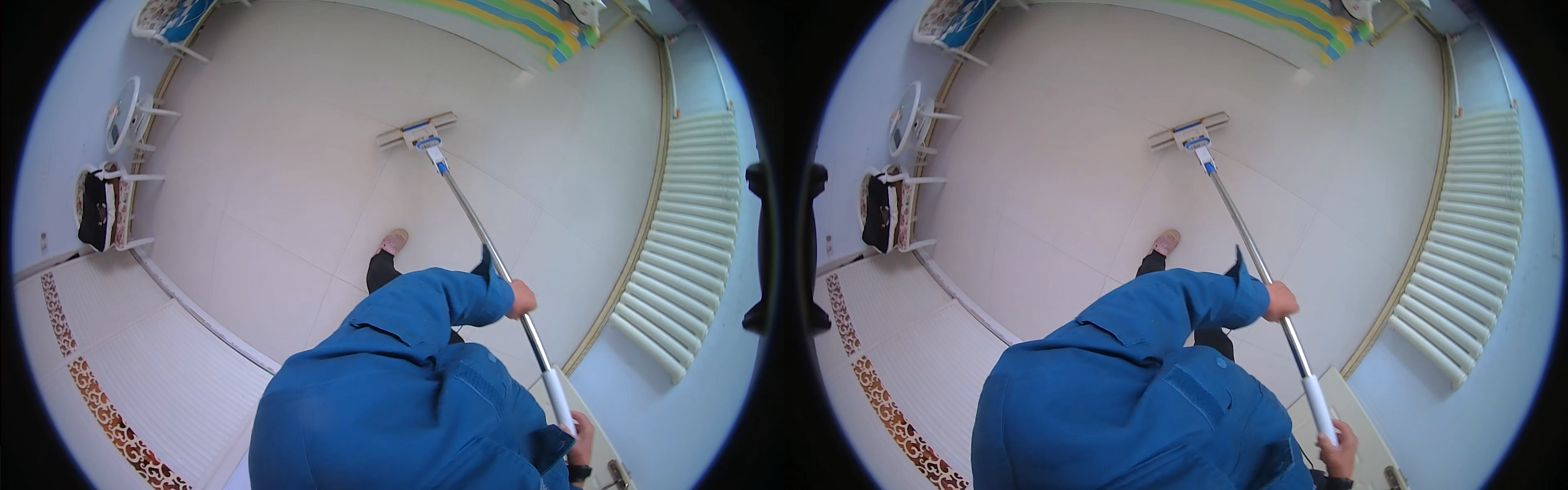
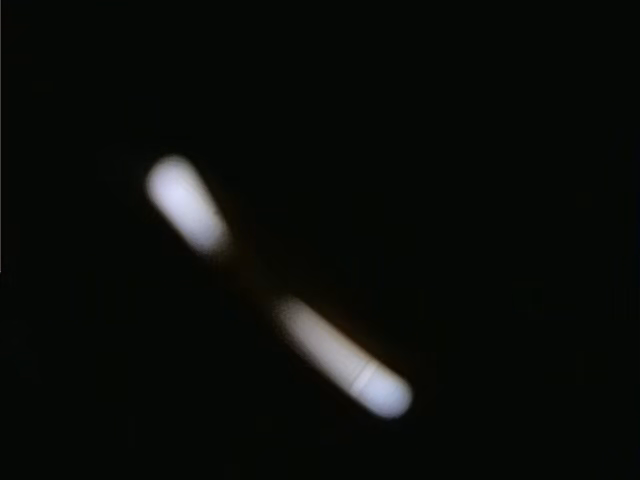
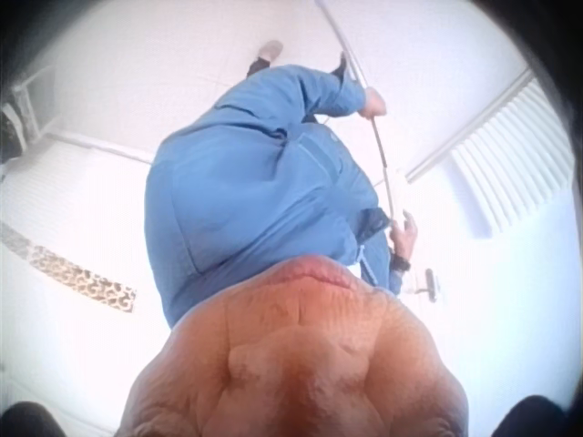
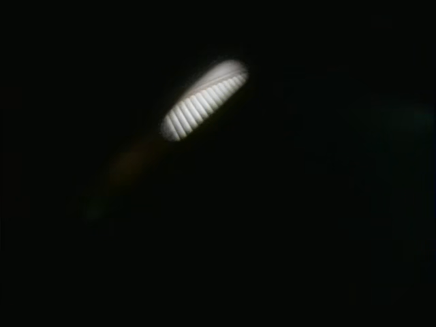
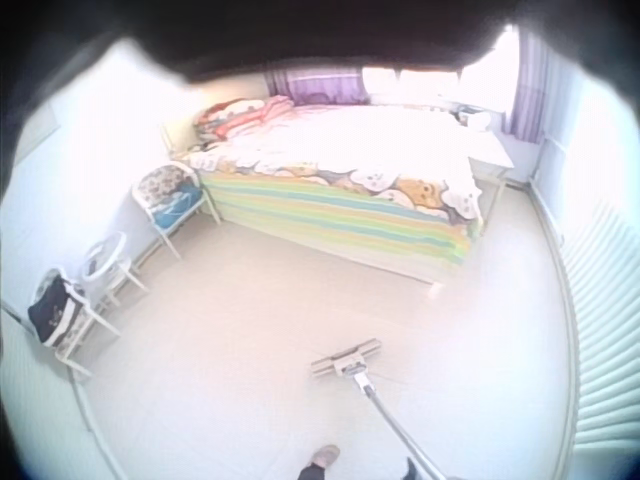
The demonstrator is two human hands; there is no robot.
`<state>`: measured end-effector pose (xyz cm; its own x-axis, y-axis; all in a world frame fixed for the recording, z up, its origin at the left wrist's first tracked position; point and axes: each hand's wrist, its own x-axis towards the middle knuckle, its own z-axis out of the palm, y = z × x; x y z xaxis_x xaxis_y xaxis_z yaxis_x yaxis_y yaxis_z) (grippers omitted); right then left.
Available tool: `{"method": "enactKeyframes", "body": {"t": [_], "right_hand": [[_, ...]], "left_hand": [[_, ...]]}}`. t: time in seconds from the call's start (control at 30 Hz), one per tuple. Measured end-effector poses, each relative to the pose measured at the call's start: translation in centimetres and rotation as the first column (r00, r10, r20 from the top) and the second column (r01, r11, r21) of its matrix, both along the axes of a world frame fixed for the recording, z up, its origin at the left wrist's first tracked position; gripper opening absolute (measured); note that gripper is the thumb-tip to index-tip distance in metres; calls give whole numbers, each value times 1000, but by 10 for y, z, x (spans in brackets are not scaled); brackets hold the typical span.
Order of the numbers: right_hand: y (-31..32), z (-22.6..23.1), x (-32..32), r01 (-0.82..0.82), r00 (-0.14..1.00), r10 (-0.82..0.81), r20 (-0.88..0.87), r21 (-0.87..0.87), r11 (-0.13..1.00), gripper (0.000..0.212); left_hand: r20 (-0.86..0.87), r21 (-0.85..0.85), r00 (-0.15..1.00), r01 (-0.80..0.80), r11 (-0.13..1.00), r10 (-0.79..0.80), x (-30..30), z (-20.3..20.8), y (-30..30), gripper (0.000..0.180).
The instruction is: The person uses a corded electric floor mop to clean a tiled floor in a bedroom. They move the mop back and forth across the floor, navigating around furniture and a radiator, and continue into the adjacent hallway.
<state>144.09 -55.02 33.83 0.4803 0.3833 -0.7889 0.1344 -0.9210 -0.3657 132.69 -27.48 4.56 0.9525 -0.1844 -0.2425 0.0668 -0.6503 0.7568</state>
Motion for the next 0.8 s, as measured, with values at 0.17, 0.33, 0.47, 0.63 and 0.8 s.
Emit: {"method": "enactKeyframes", "body": {"t": [0.17,0.33,0.47,0.63,0.8], "right_hand": [[170,-86,-86,-56,985,65,-162,54,997,38],[360,-164,-164,-378,893,426,-144,273,885,58],[459,-192,-230,-380,845,490,-215,404,832,59],[423,-191,-249,-502,796,605,-12,548,670,56],[252,-140,-197,-491,813,581,-51,478,729,55]], "left_hand": [[-119,296,903,-364,883,413,-95,-56,150,7],[-71,621,688,-536,572,722,-201,-78,302,10],[118,529,526,-751,394,842,-294,-63,369,16],[163,484,459,-809,335,873,-339,-70,334,26],[1,482,594,-705,520,804,-313,-103,211,23]]}}
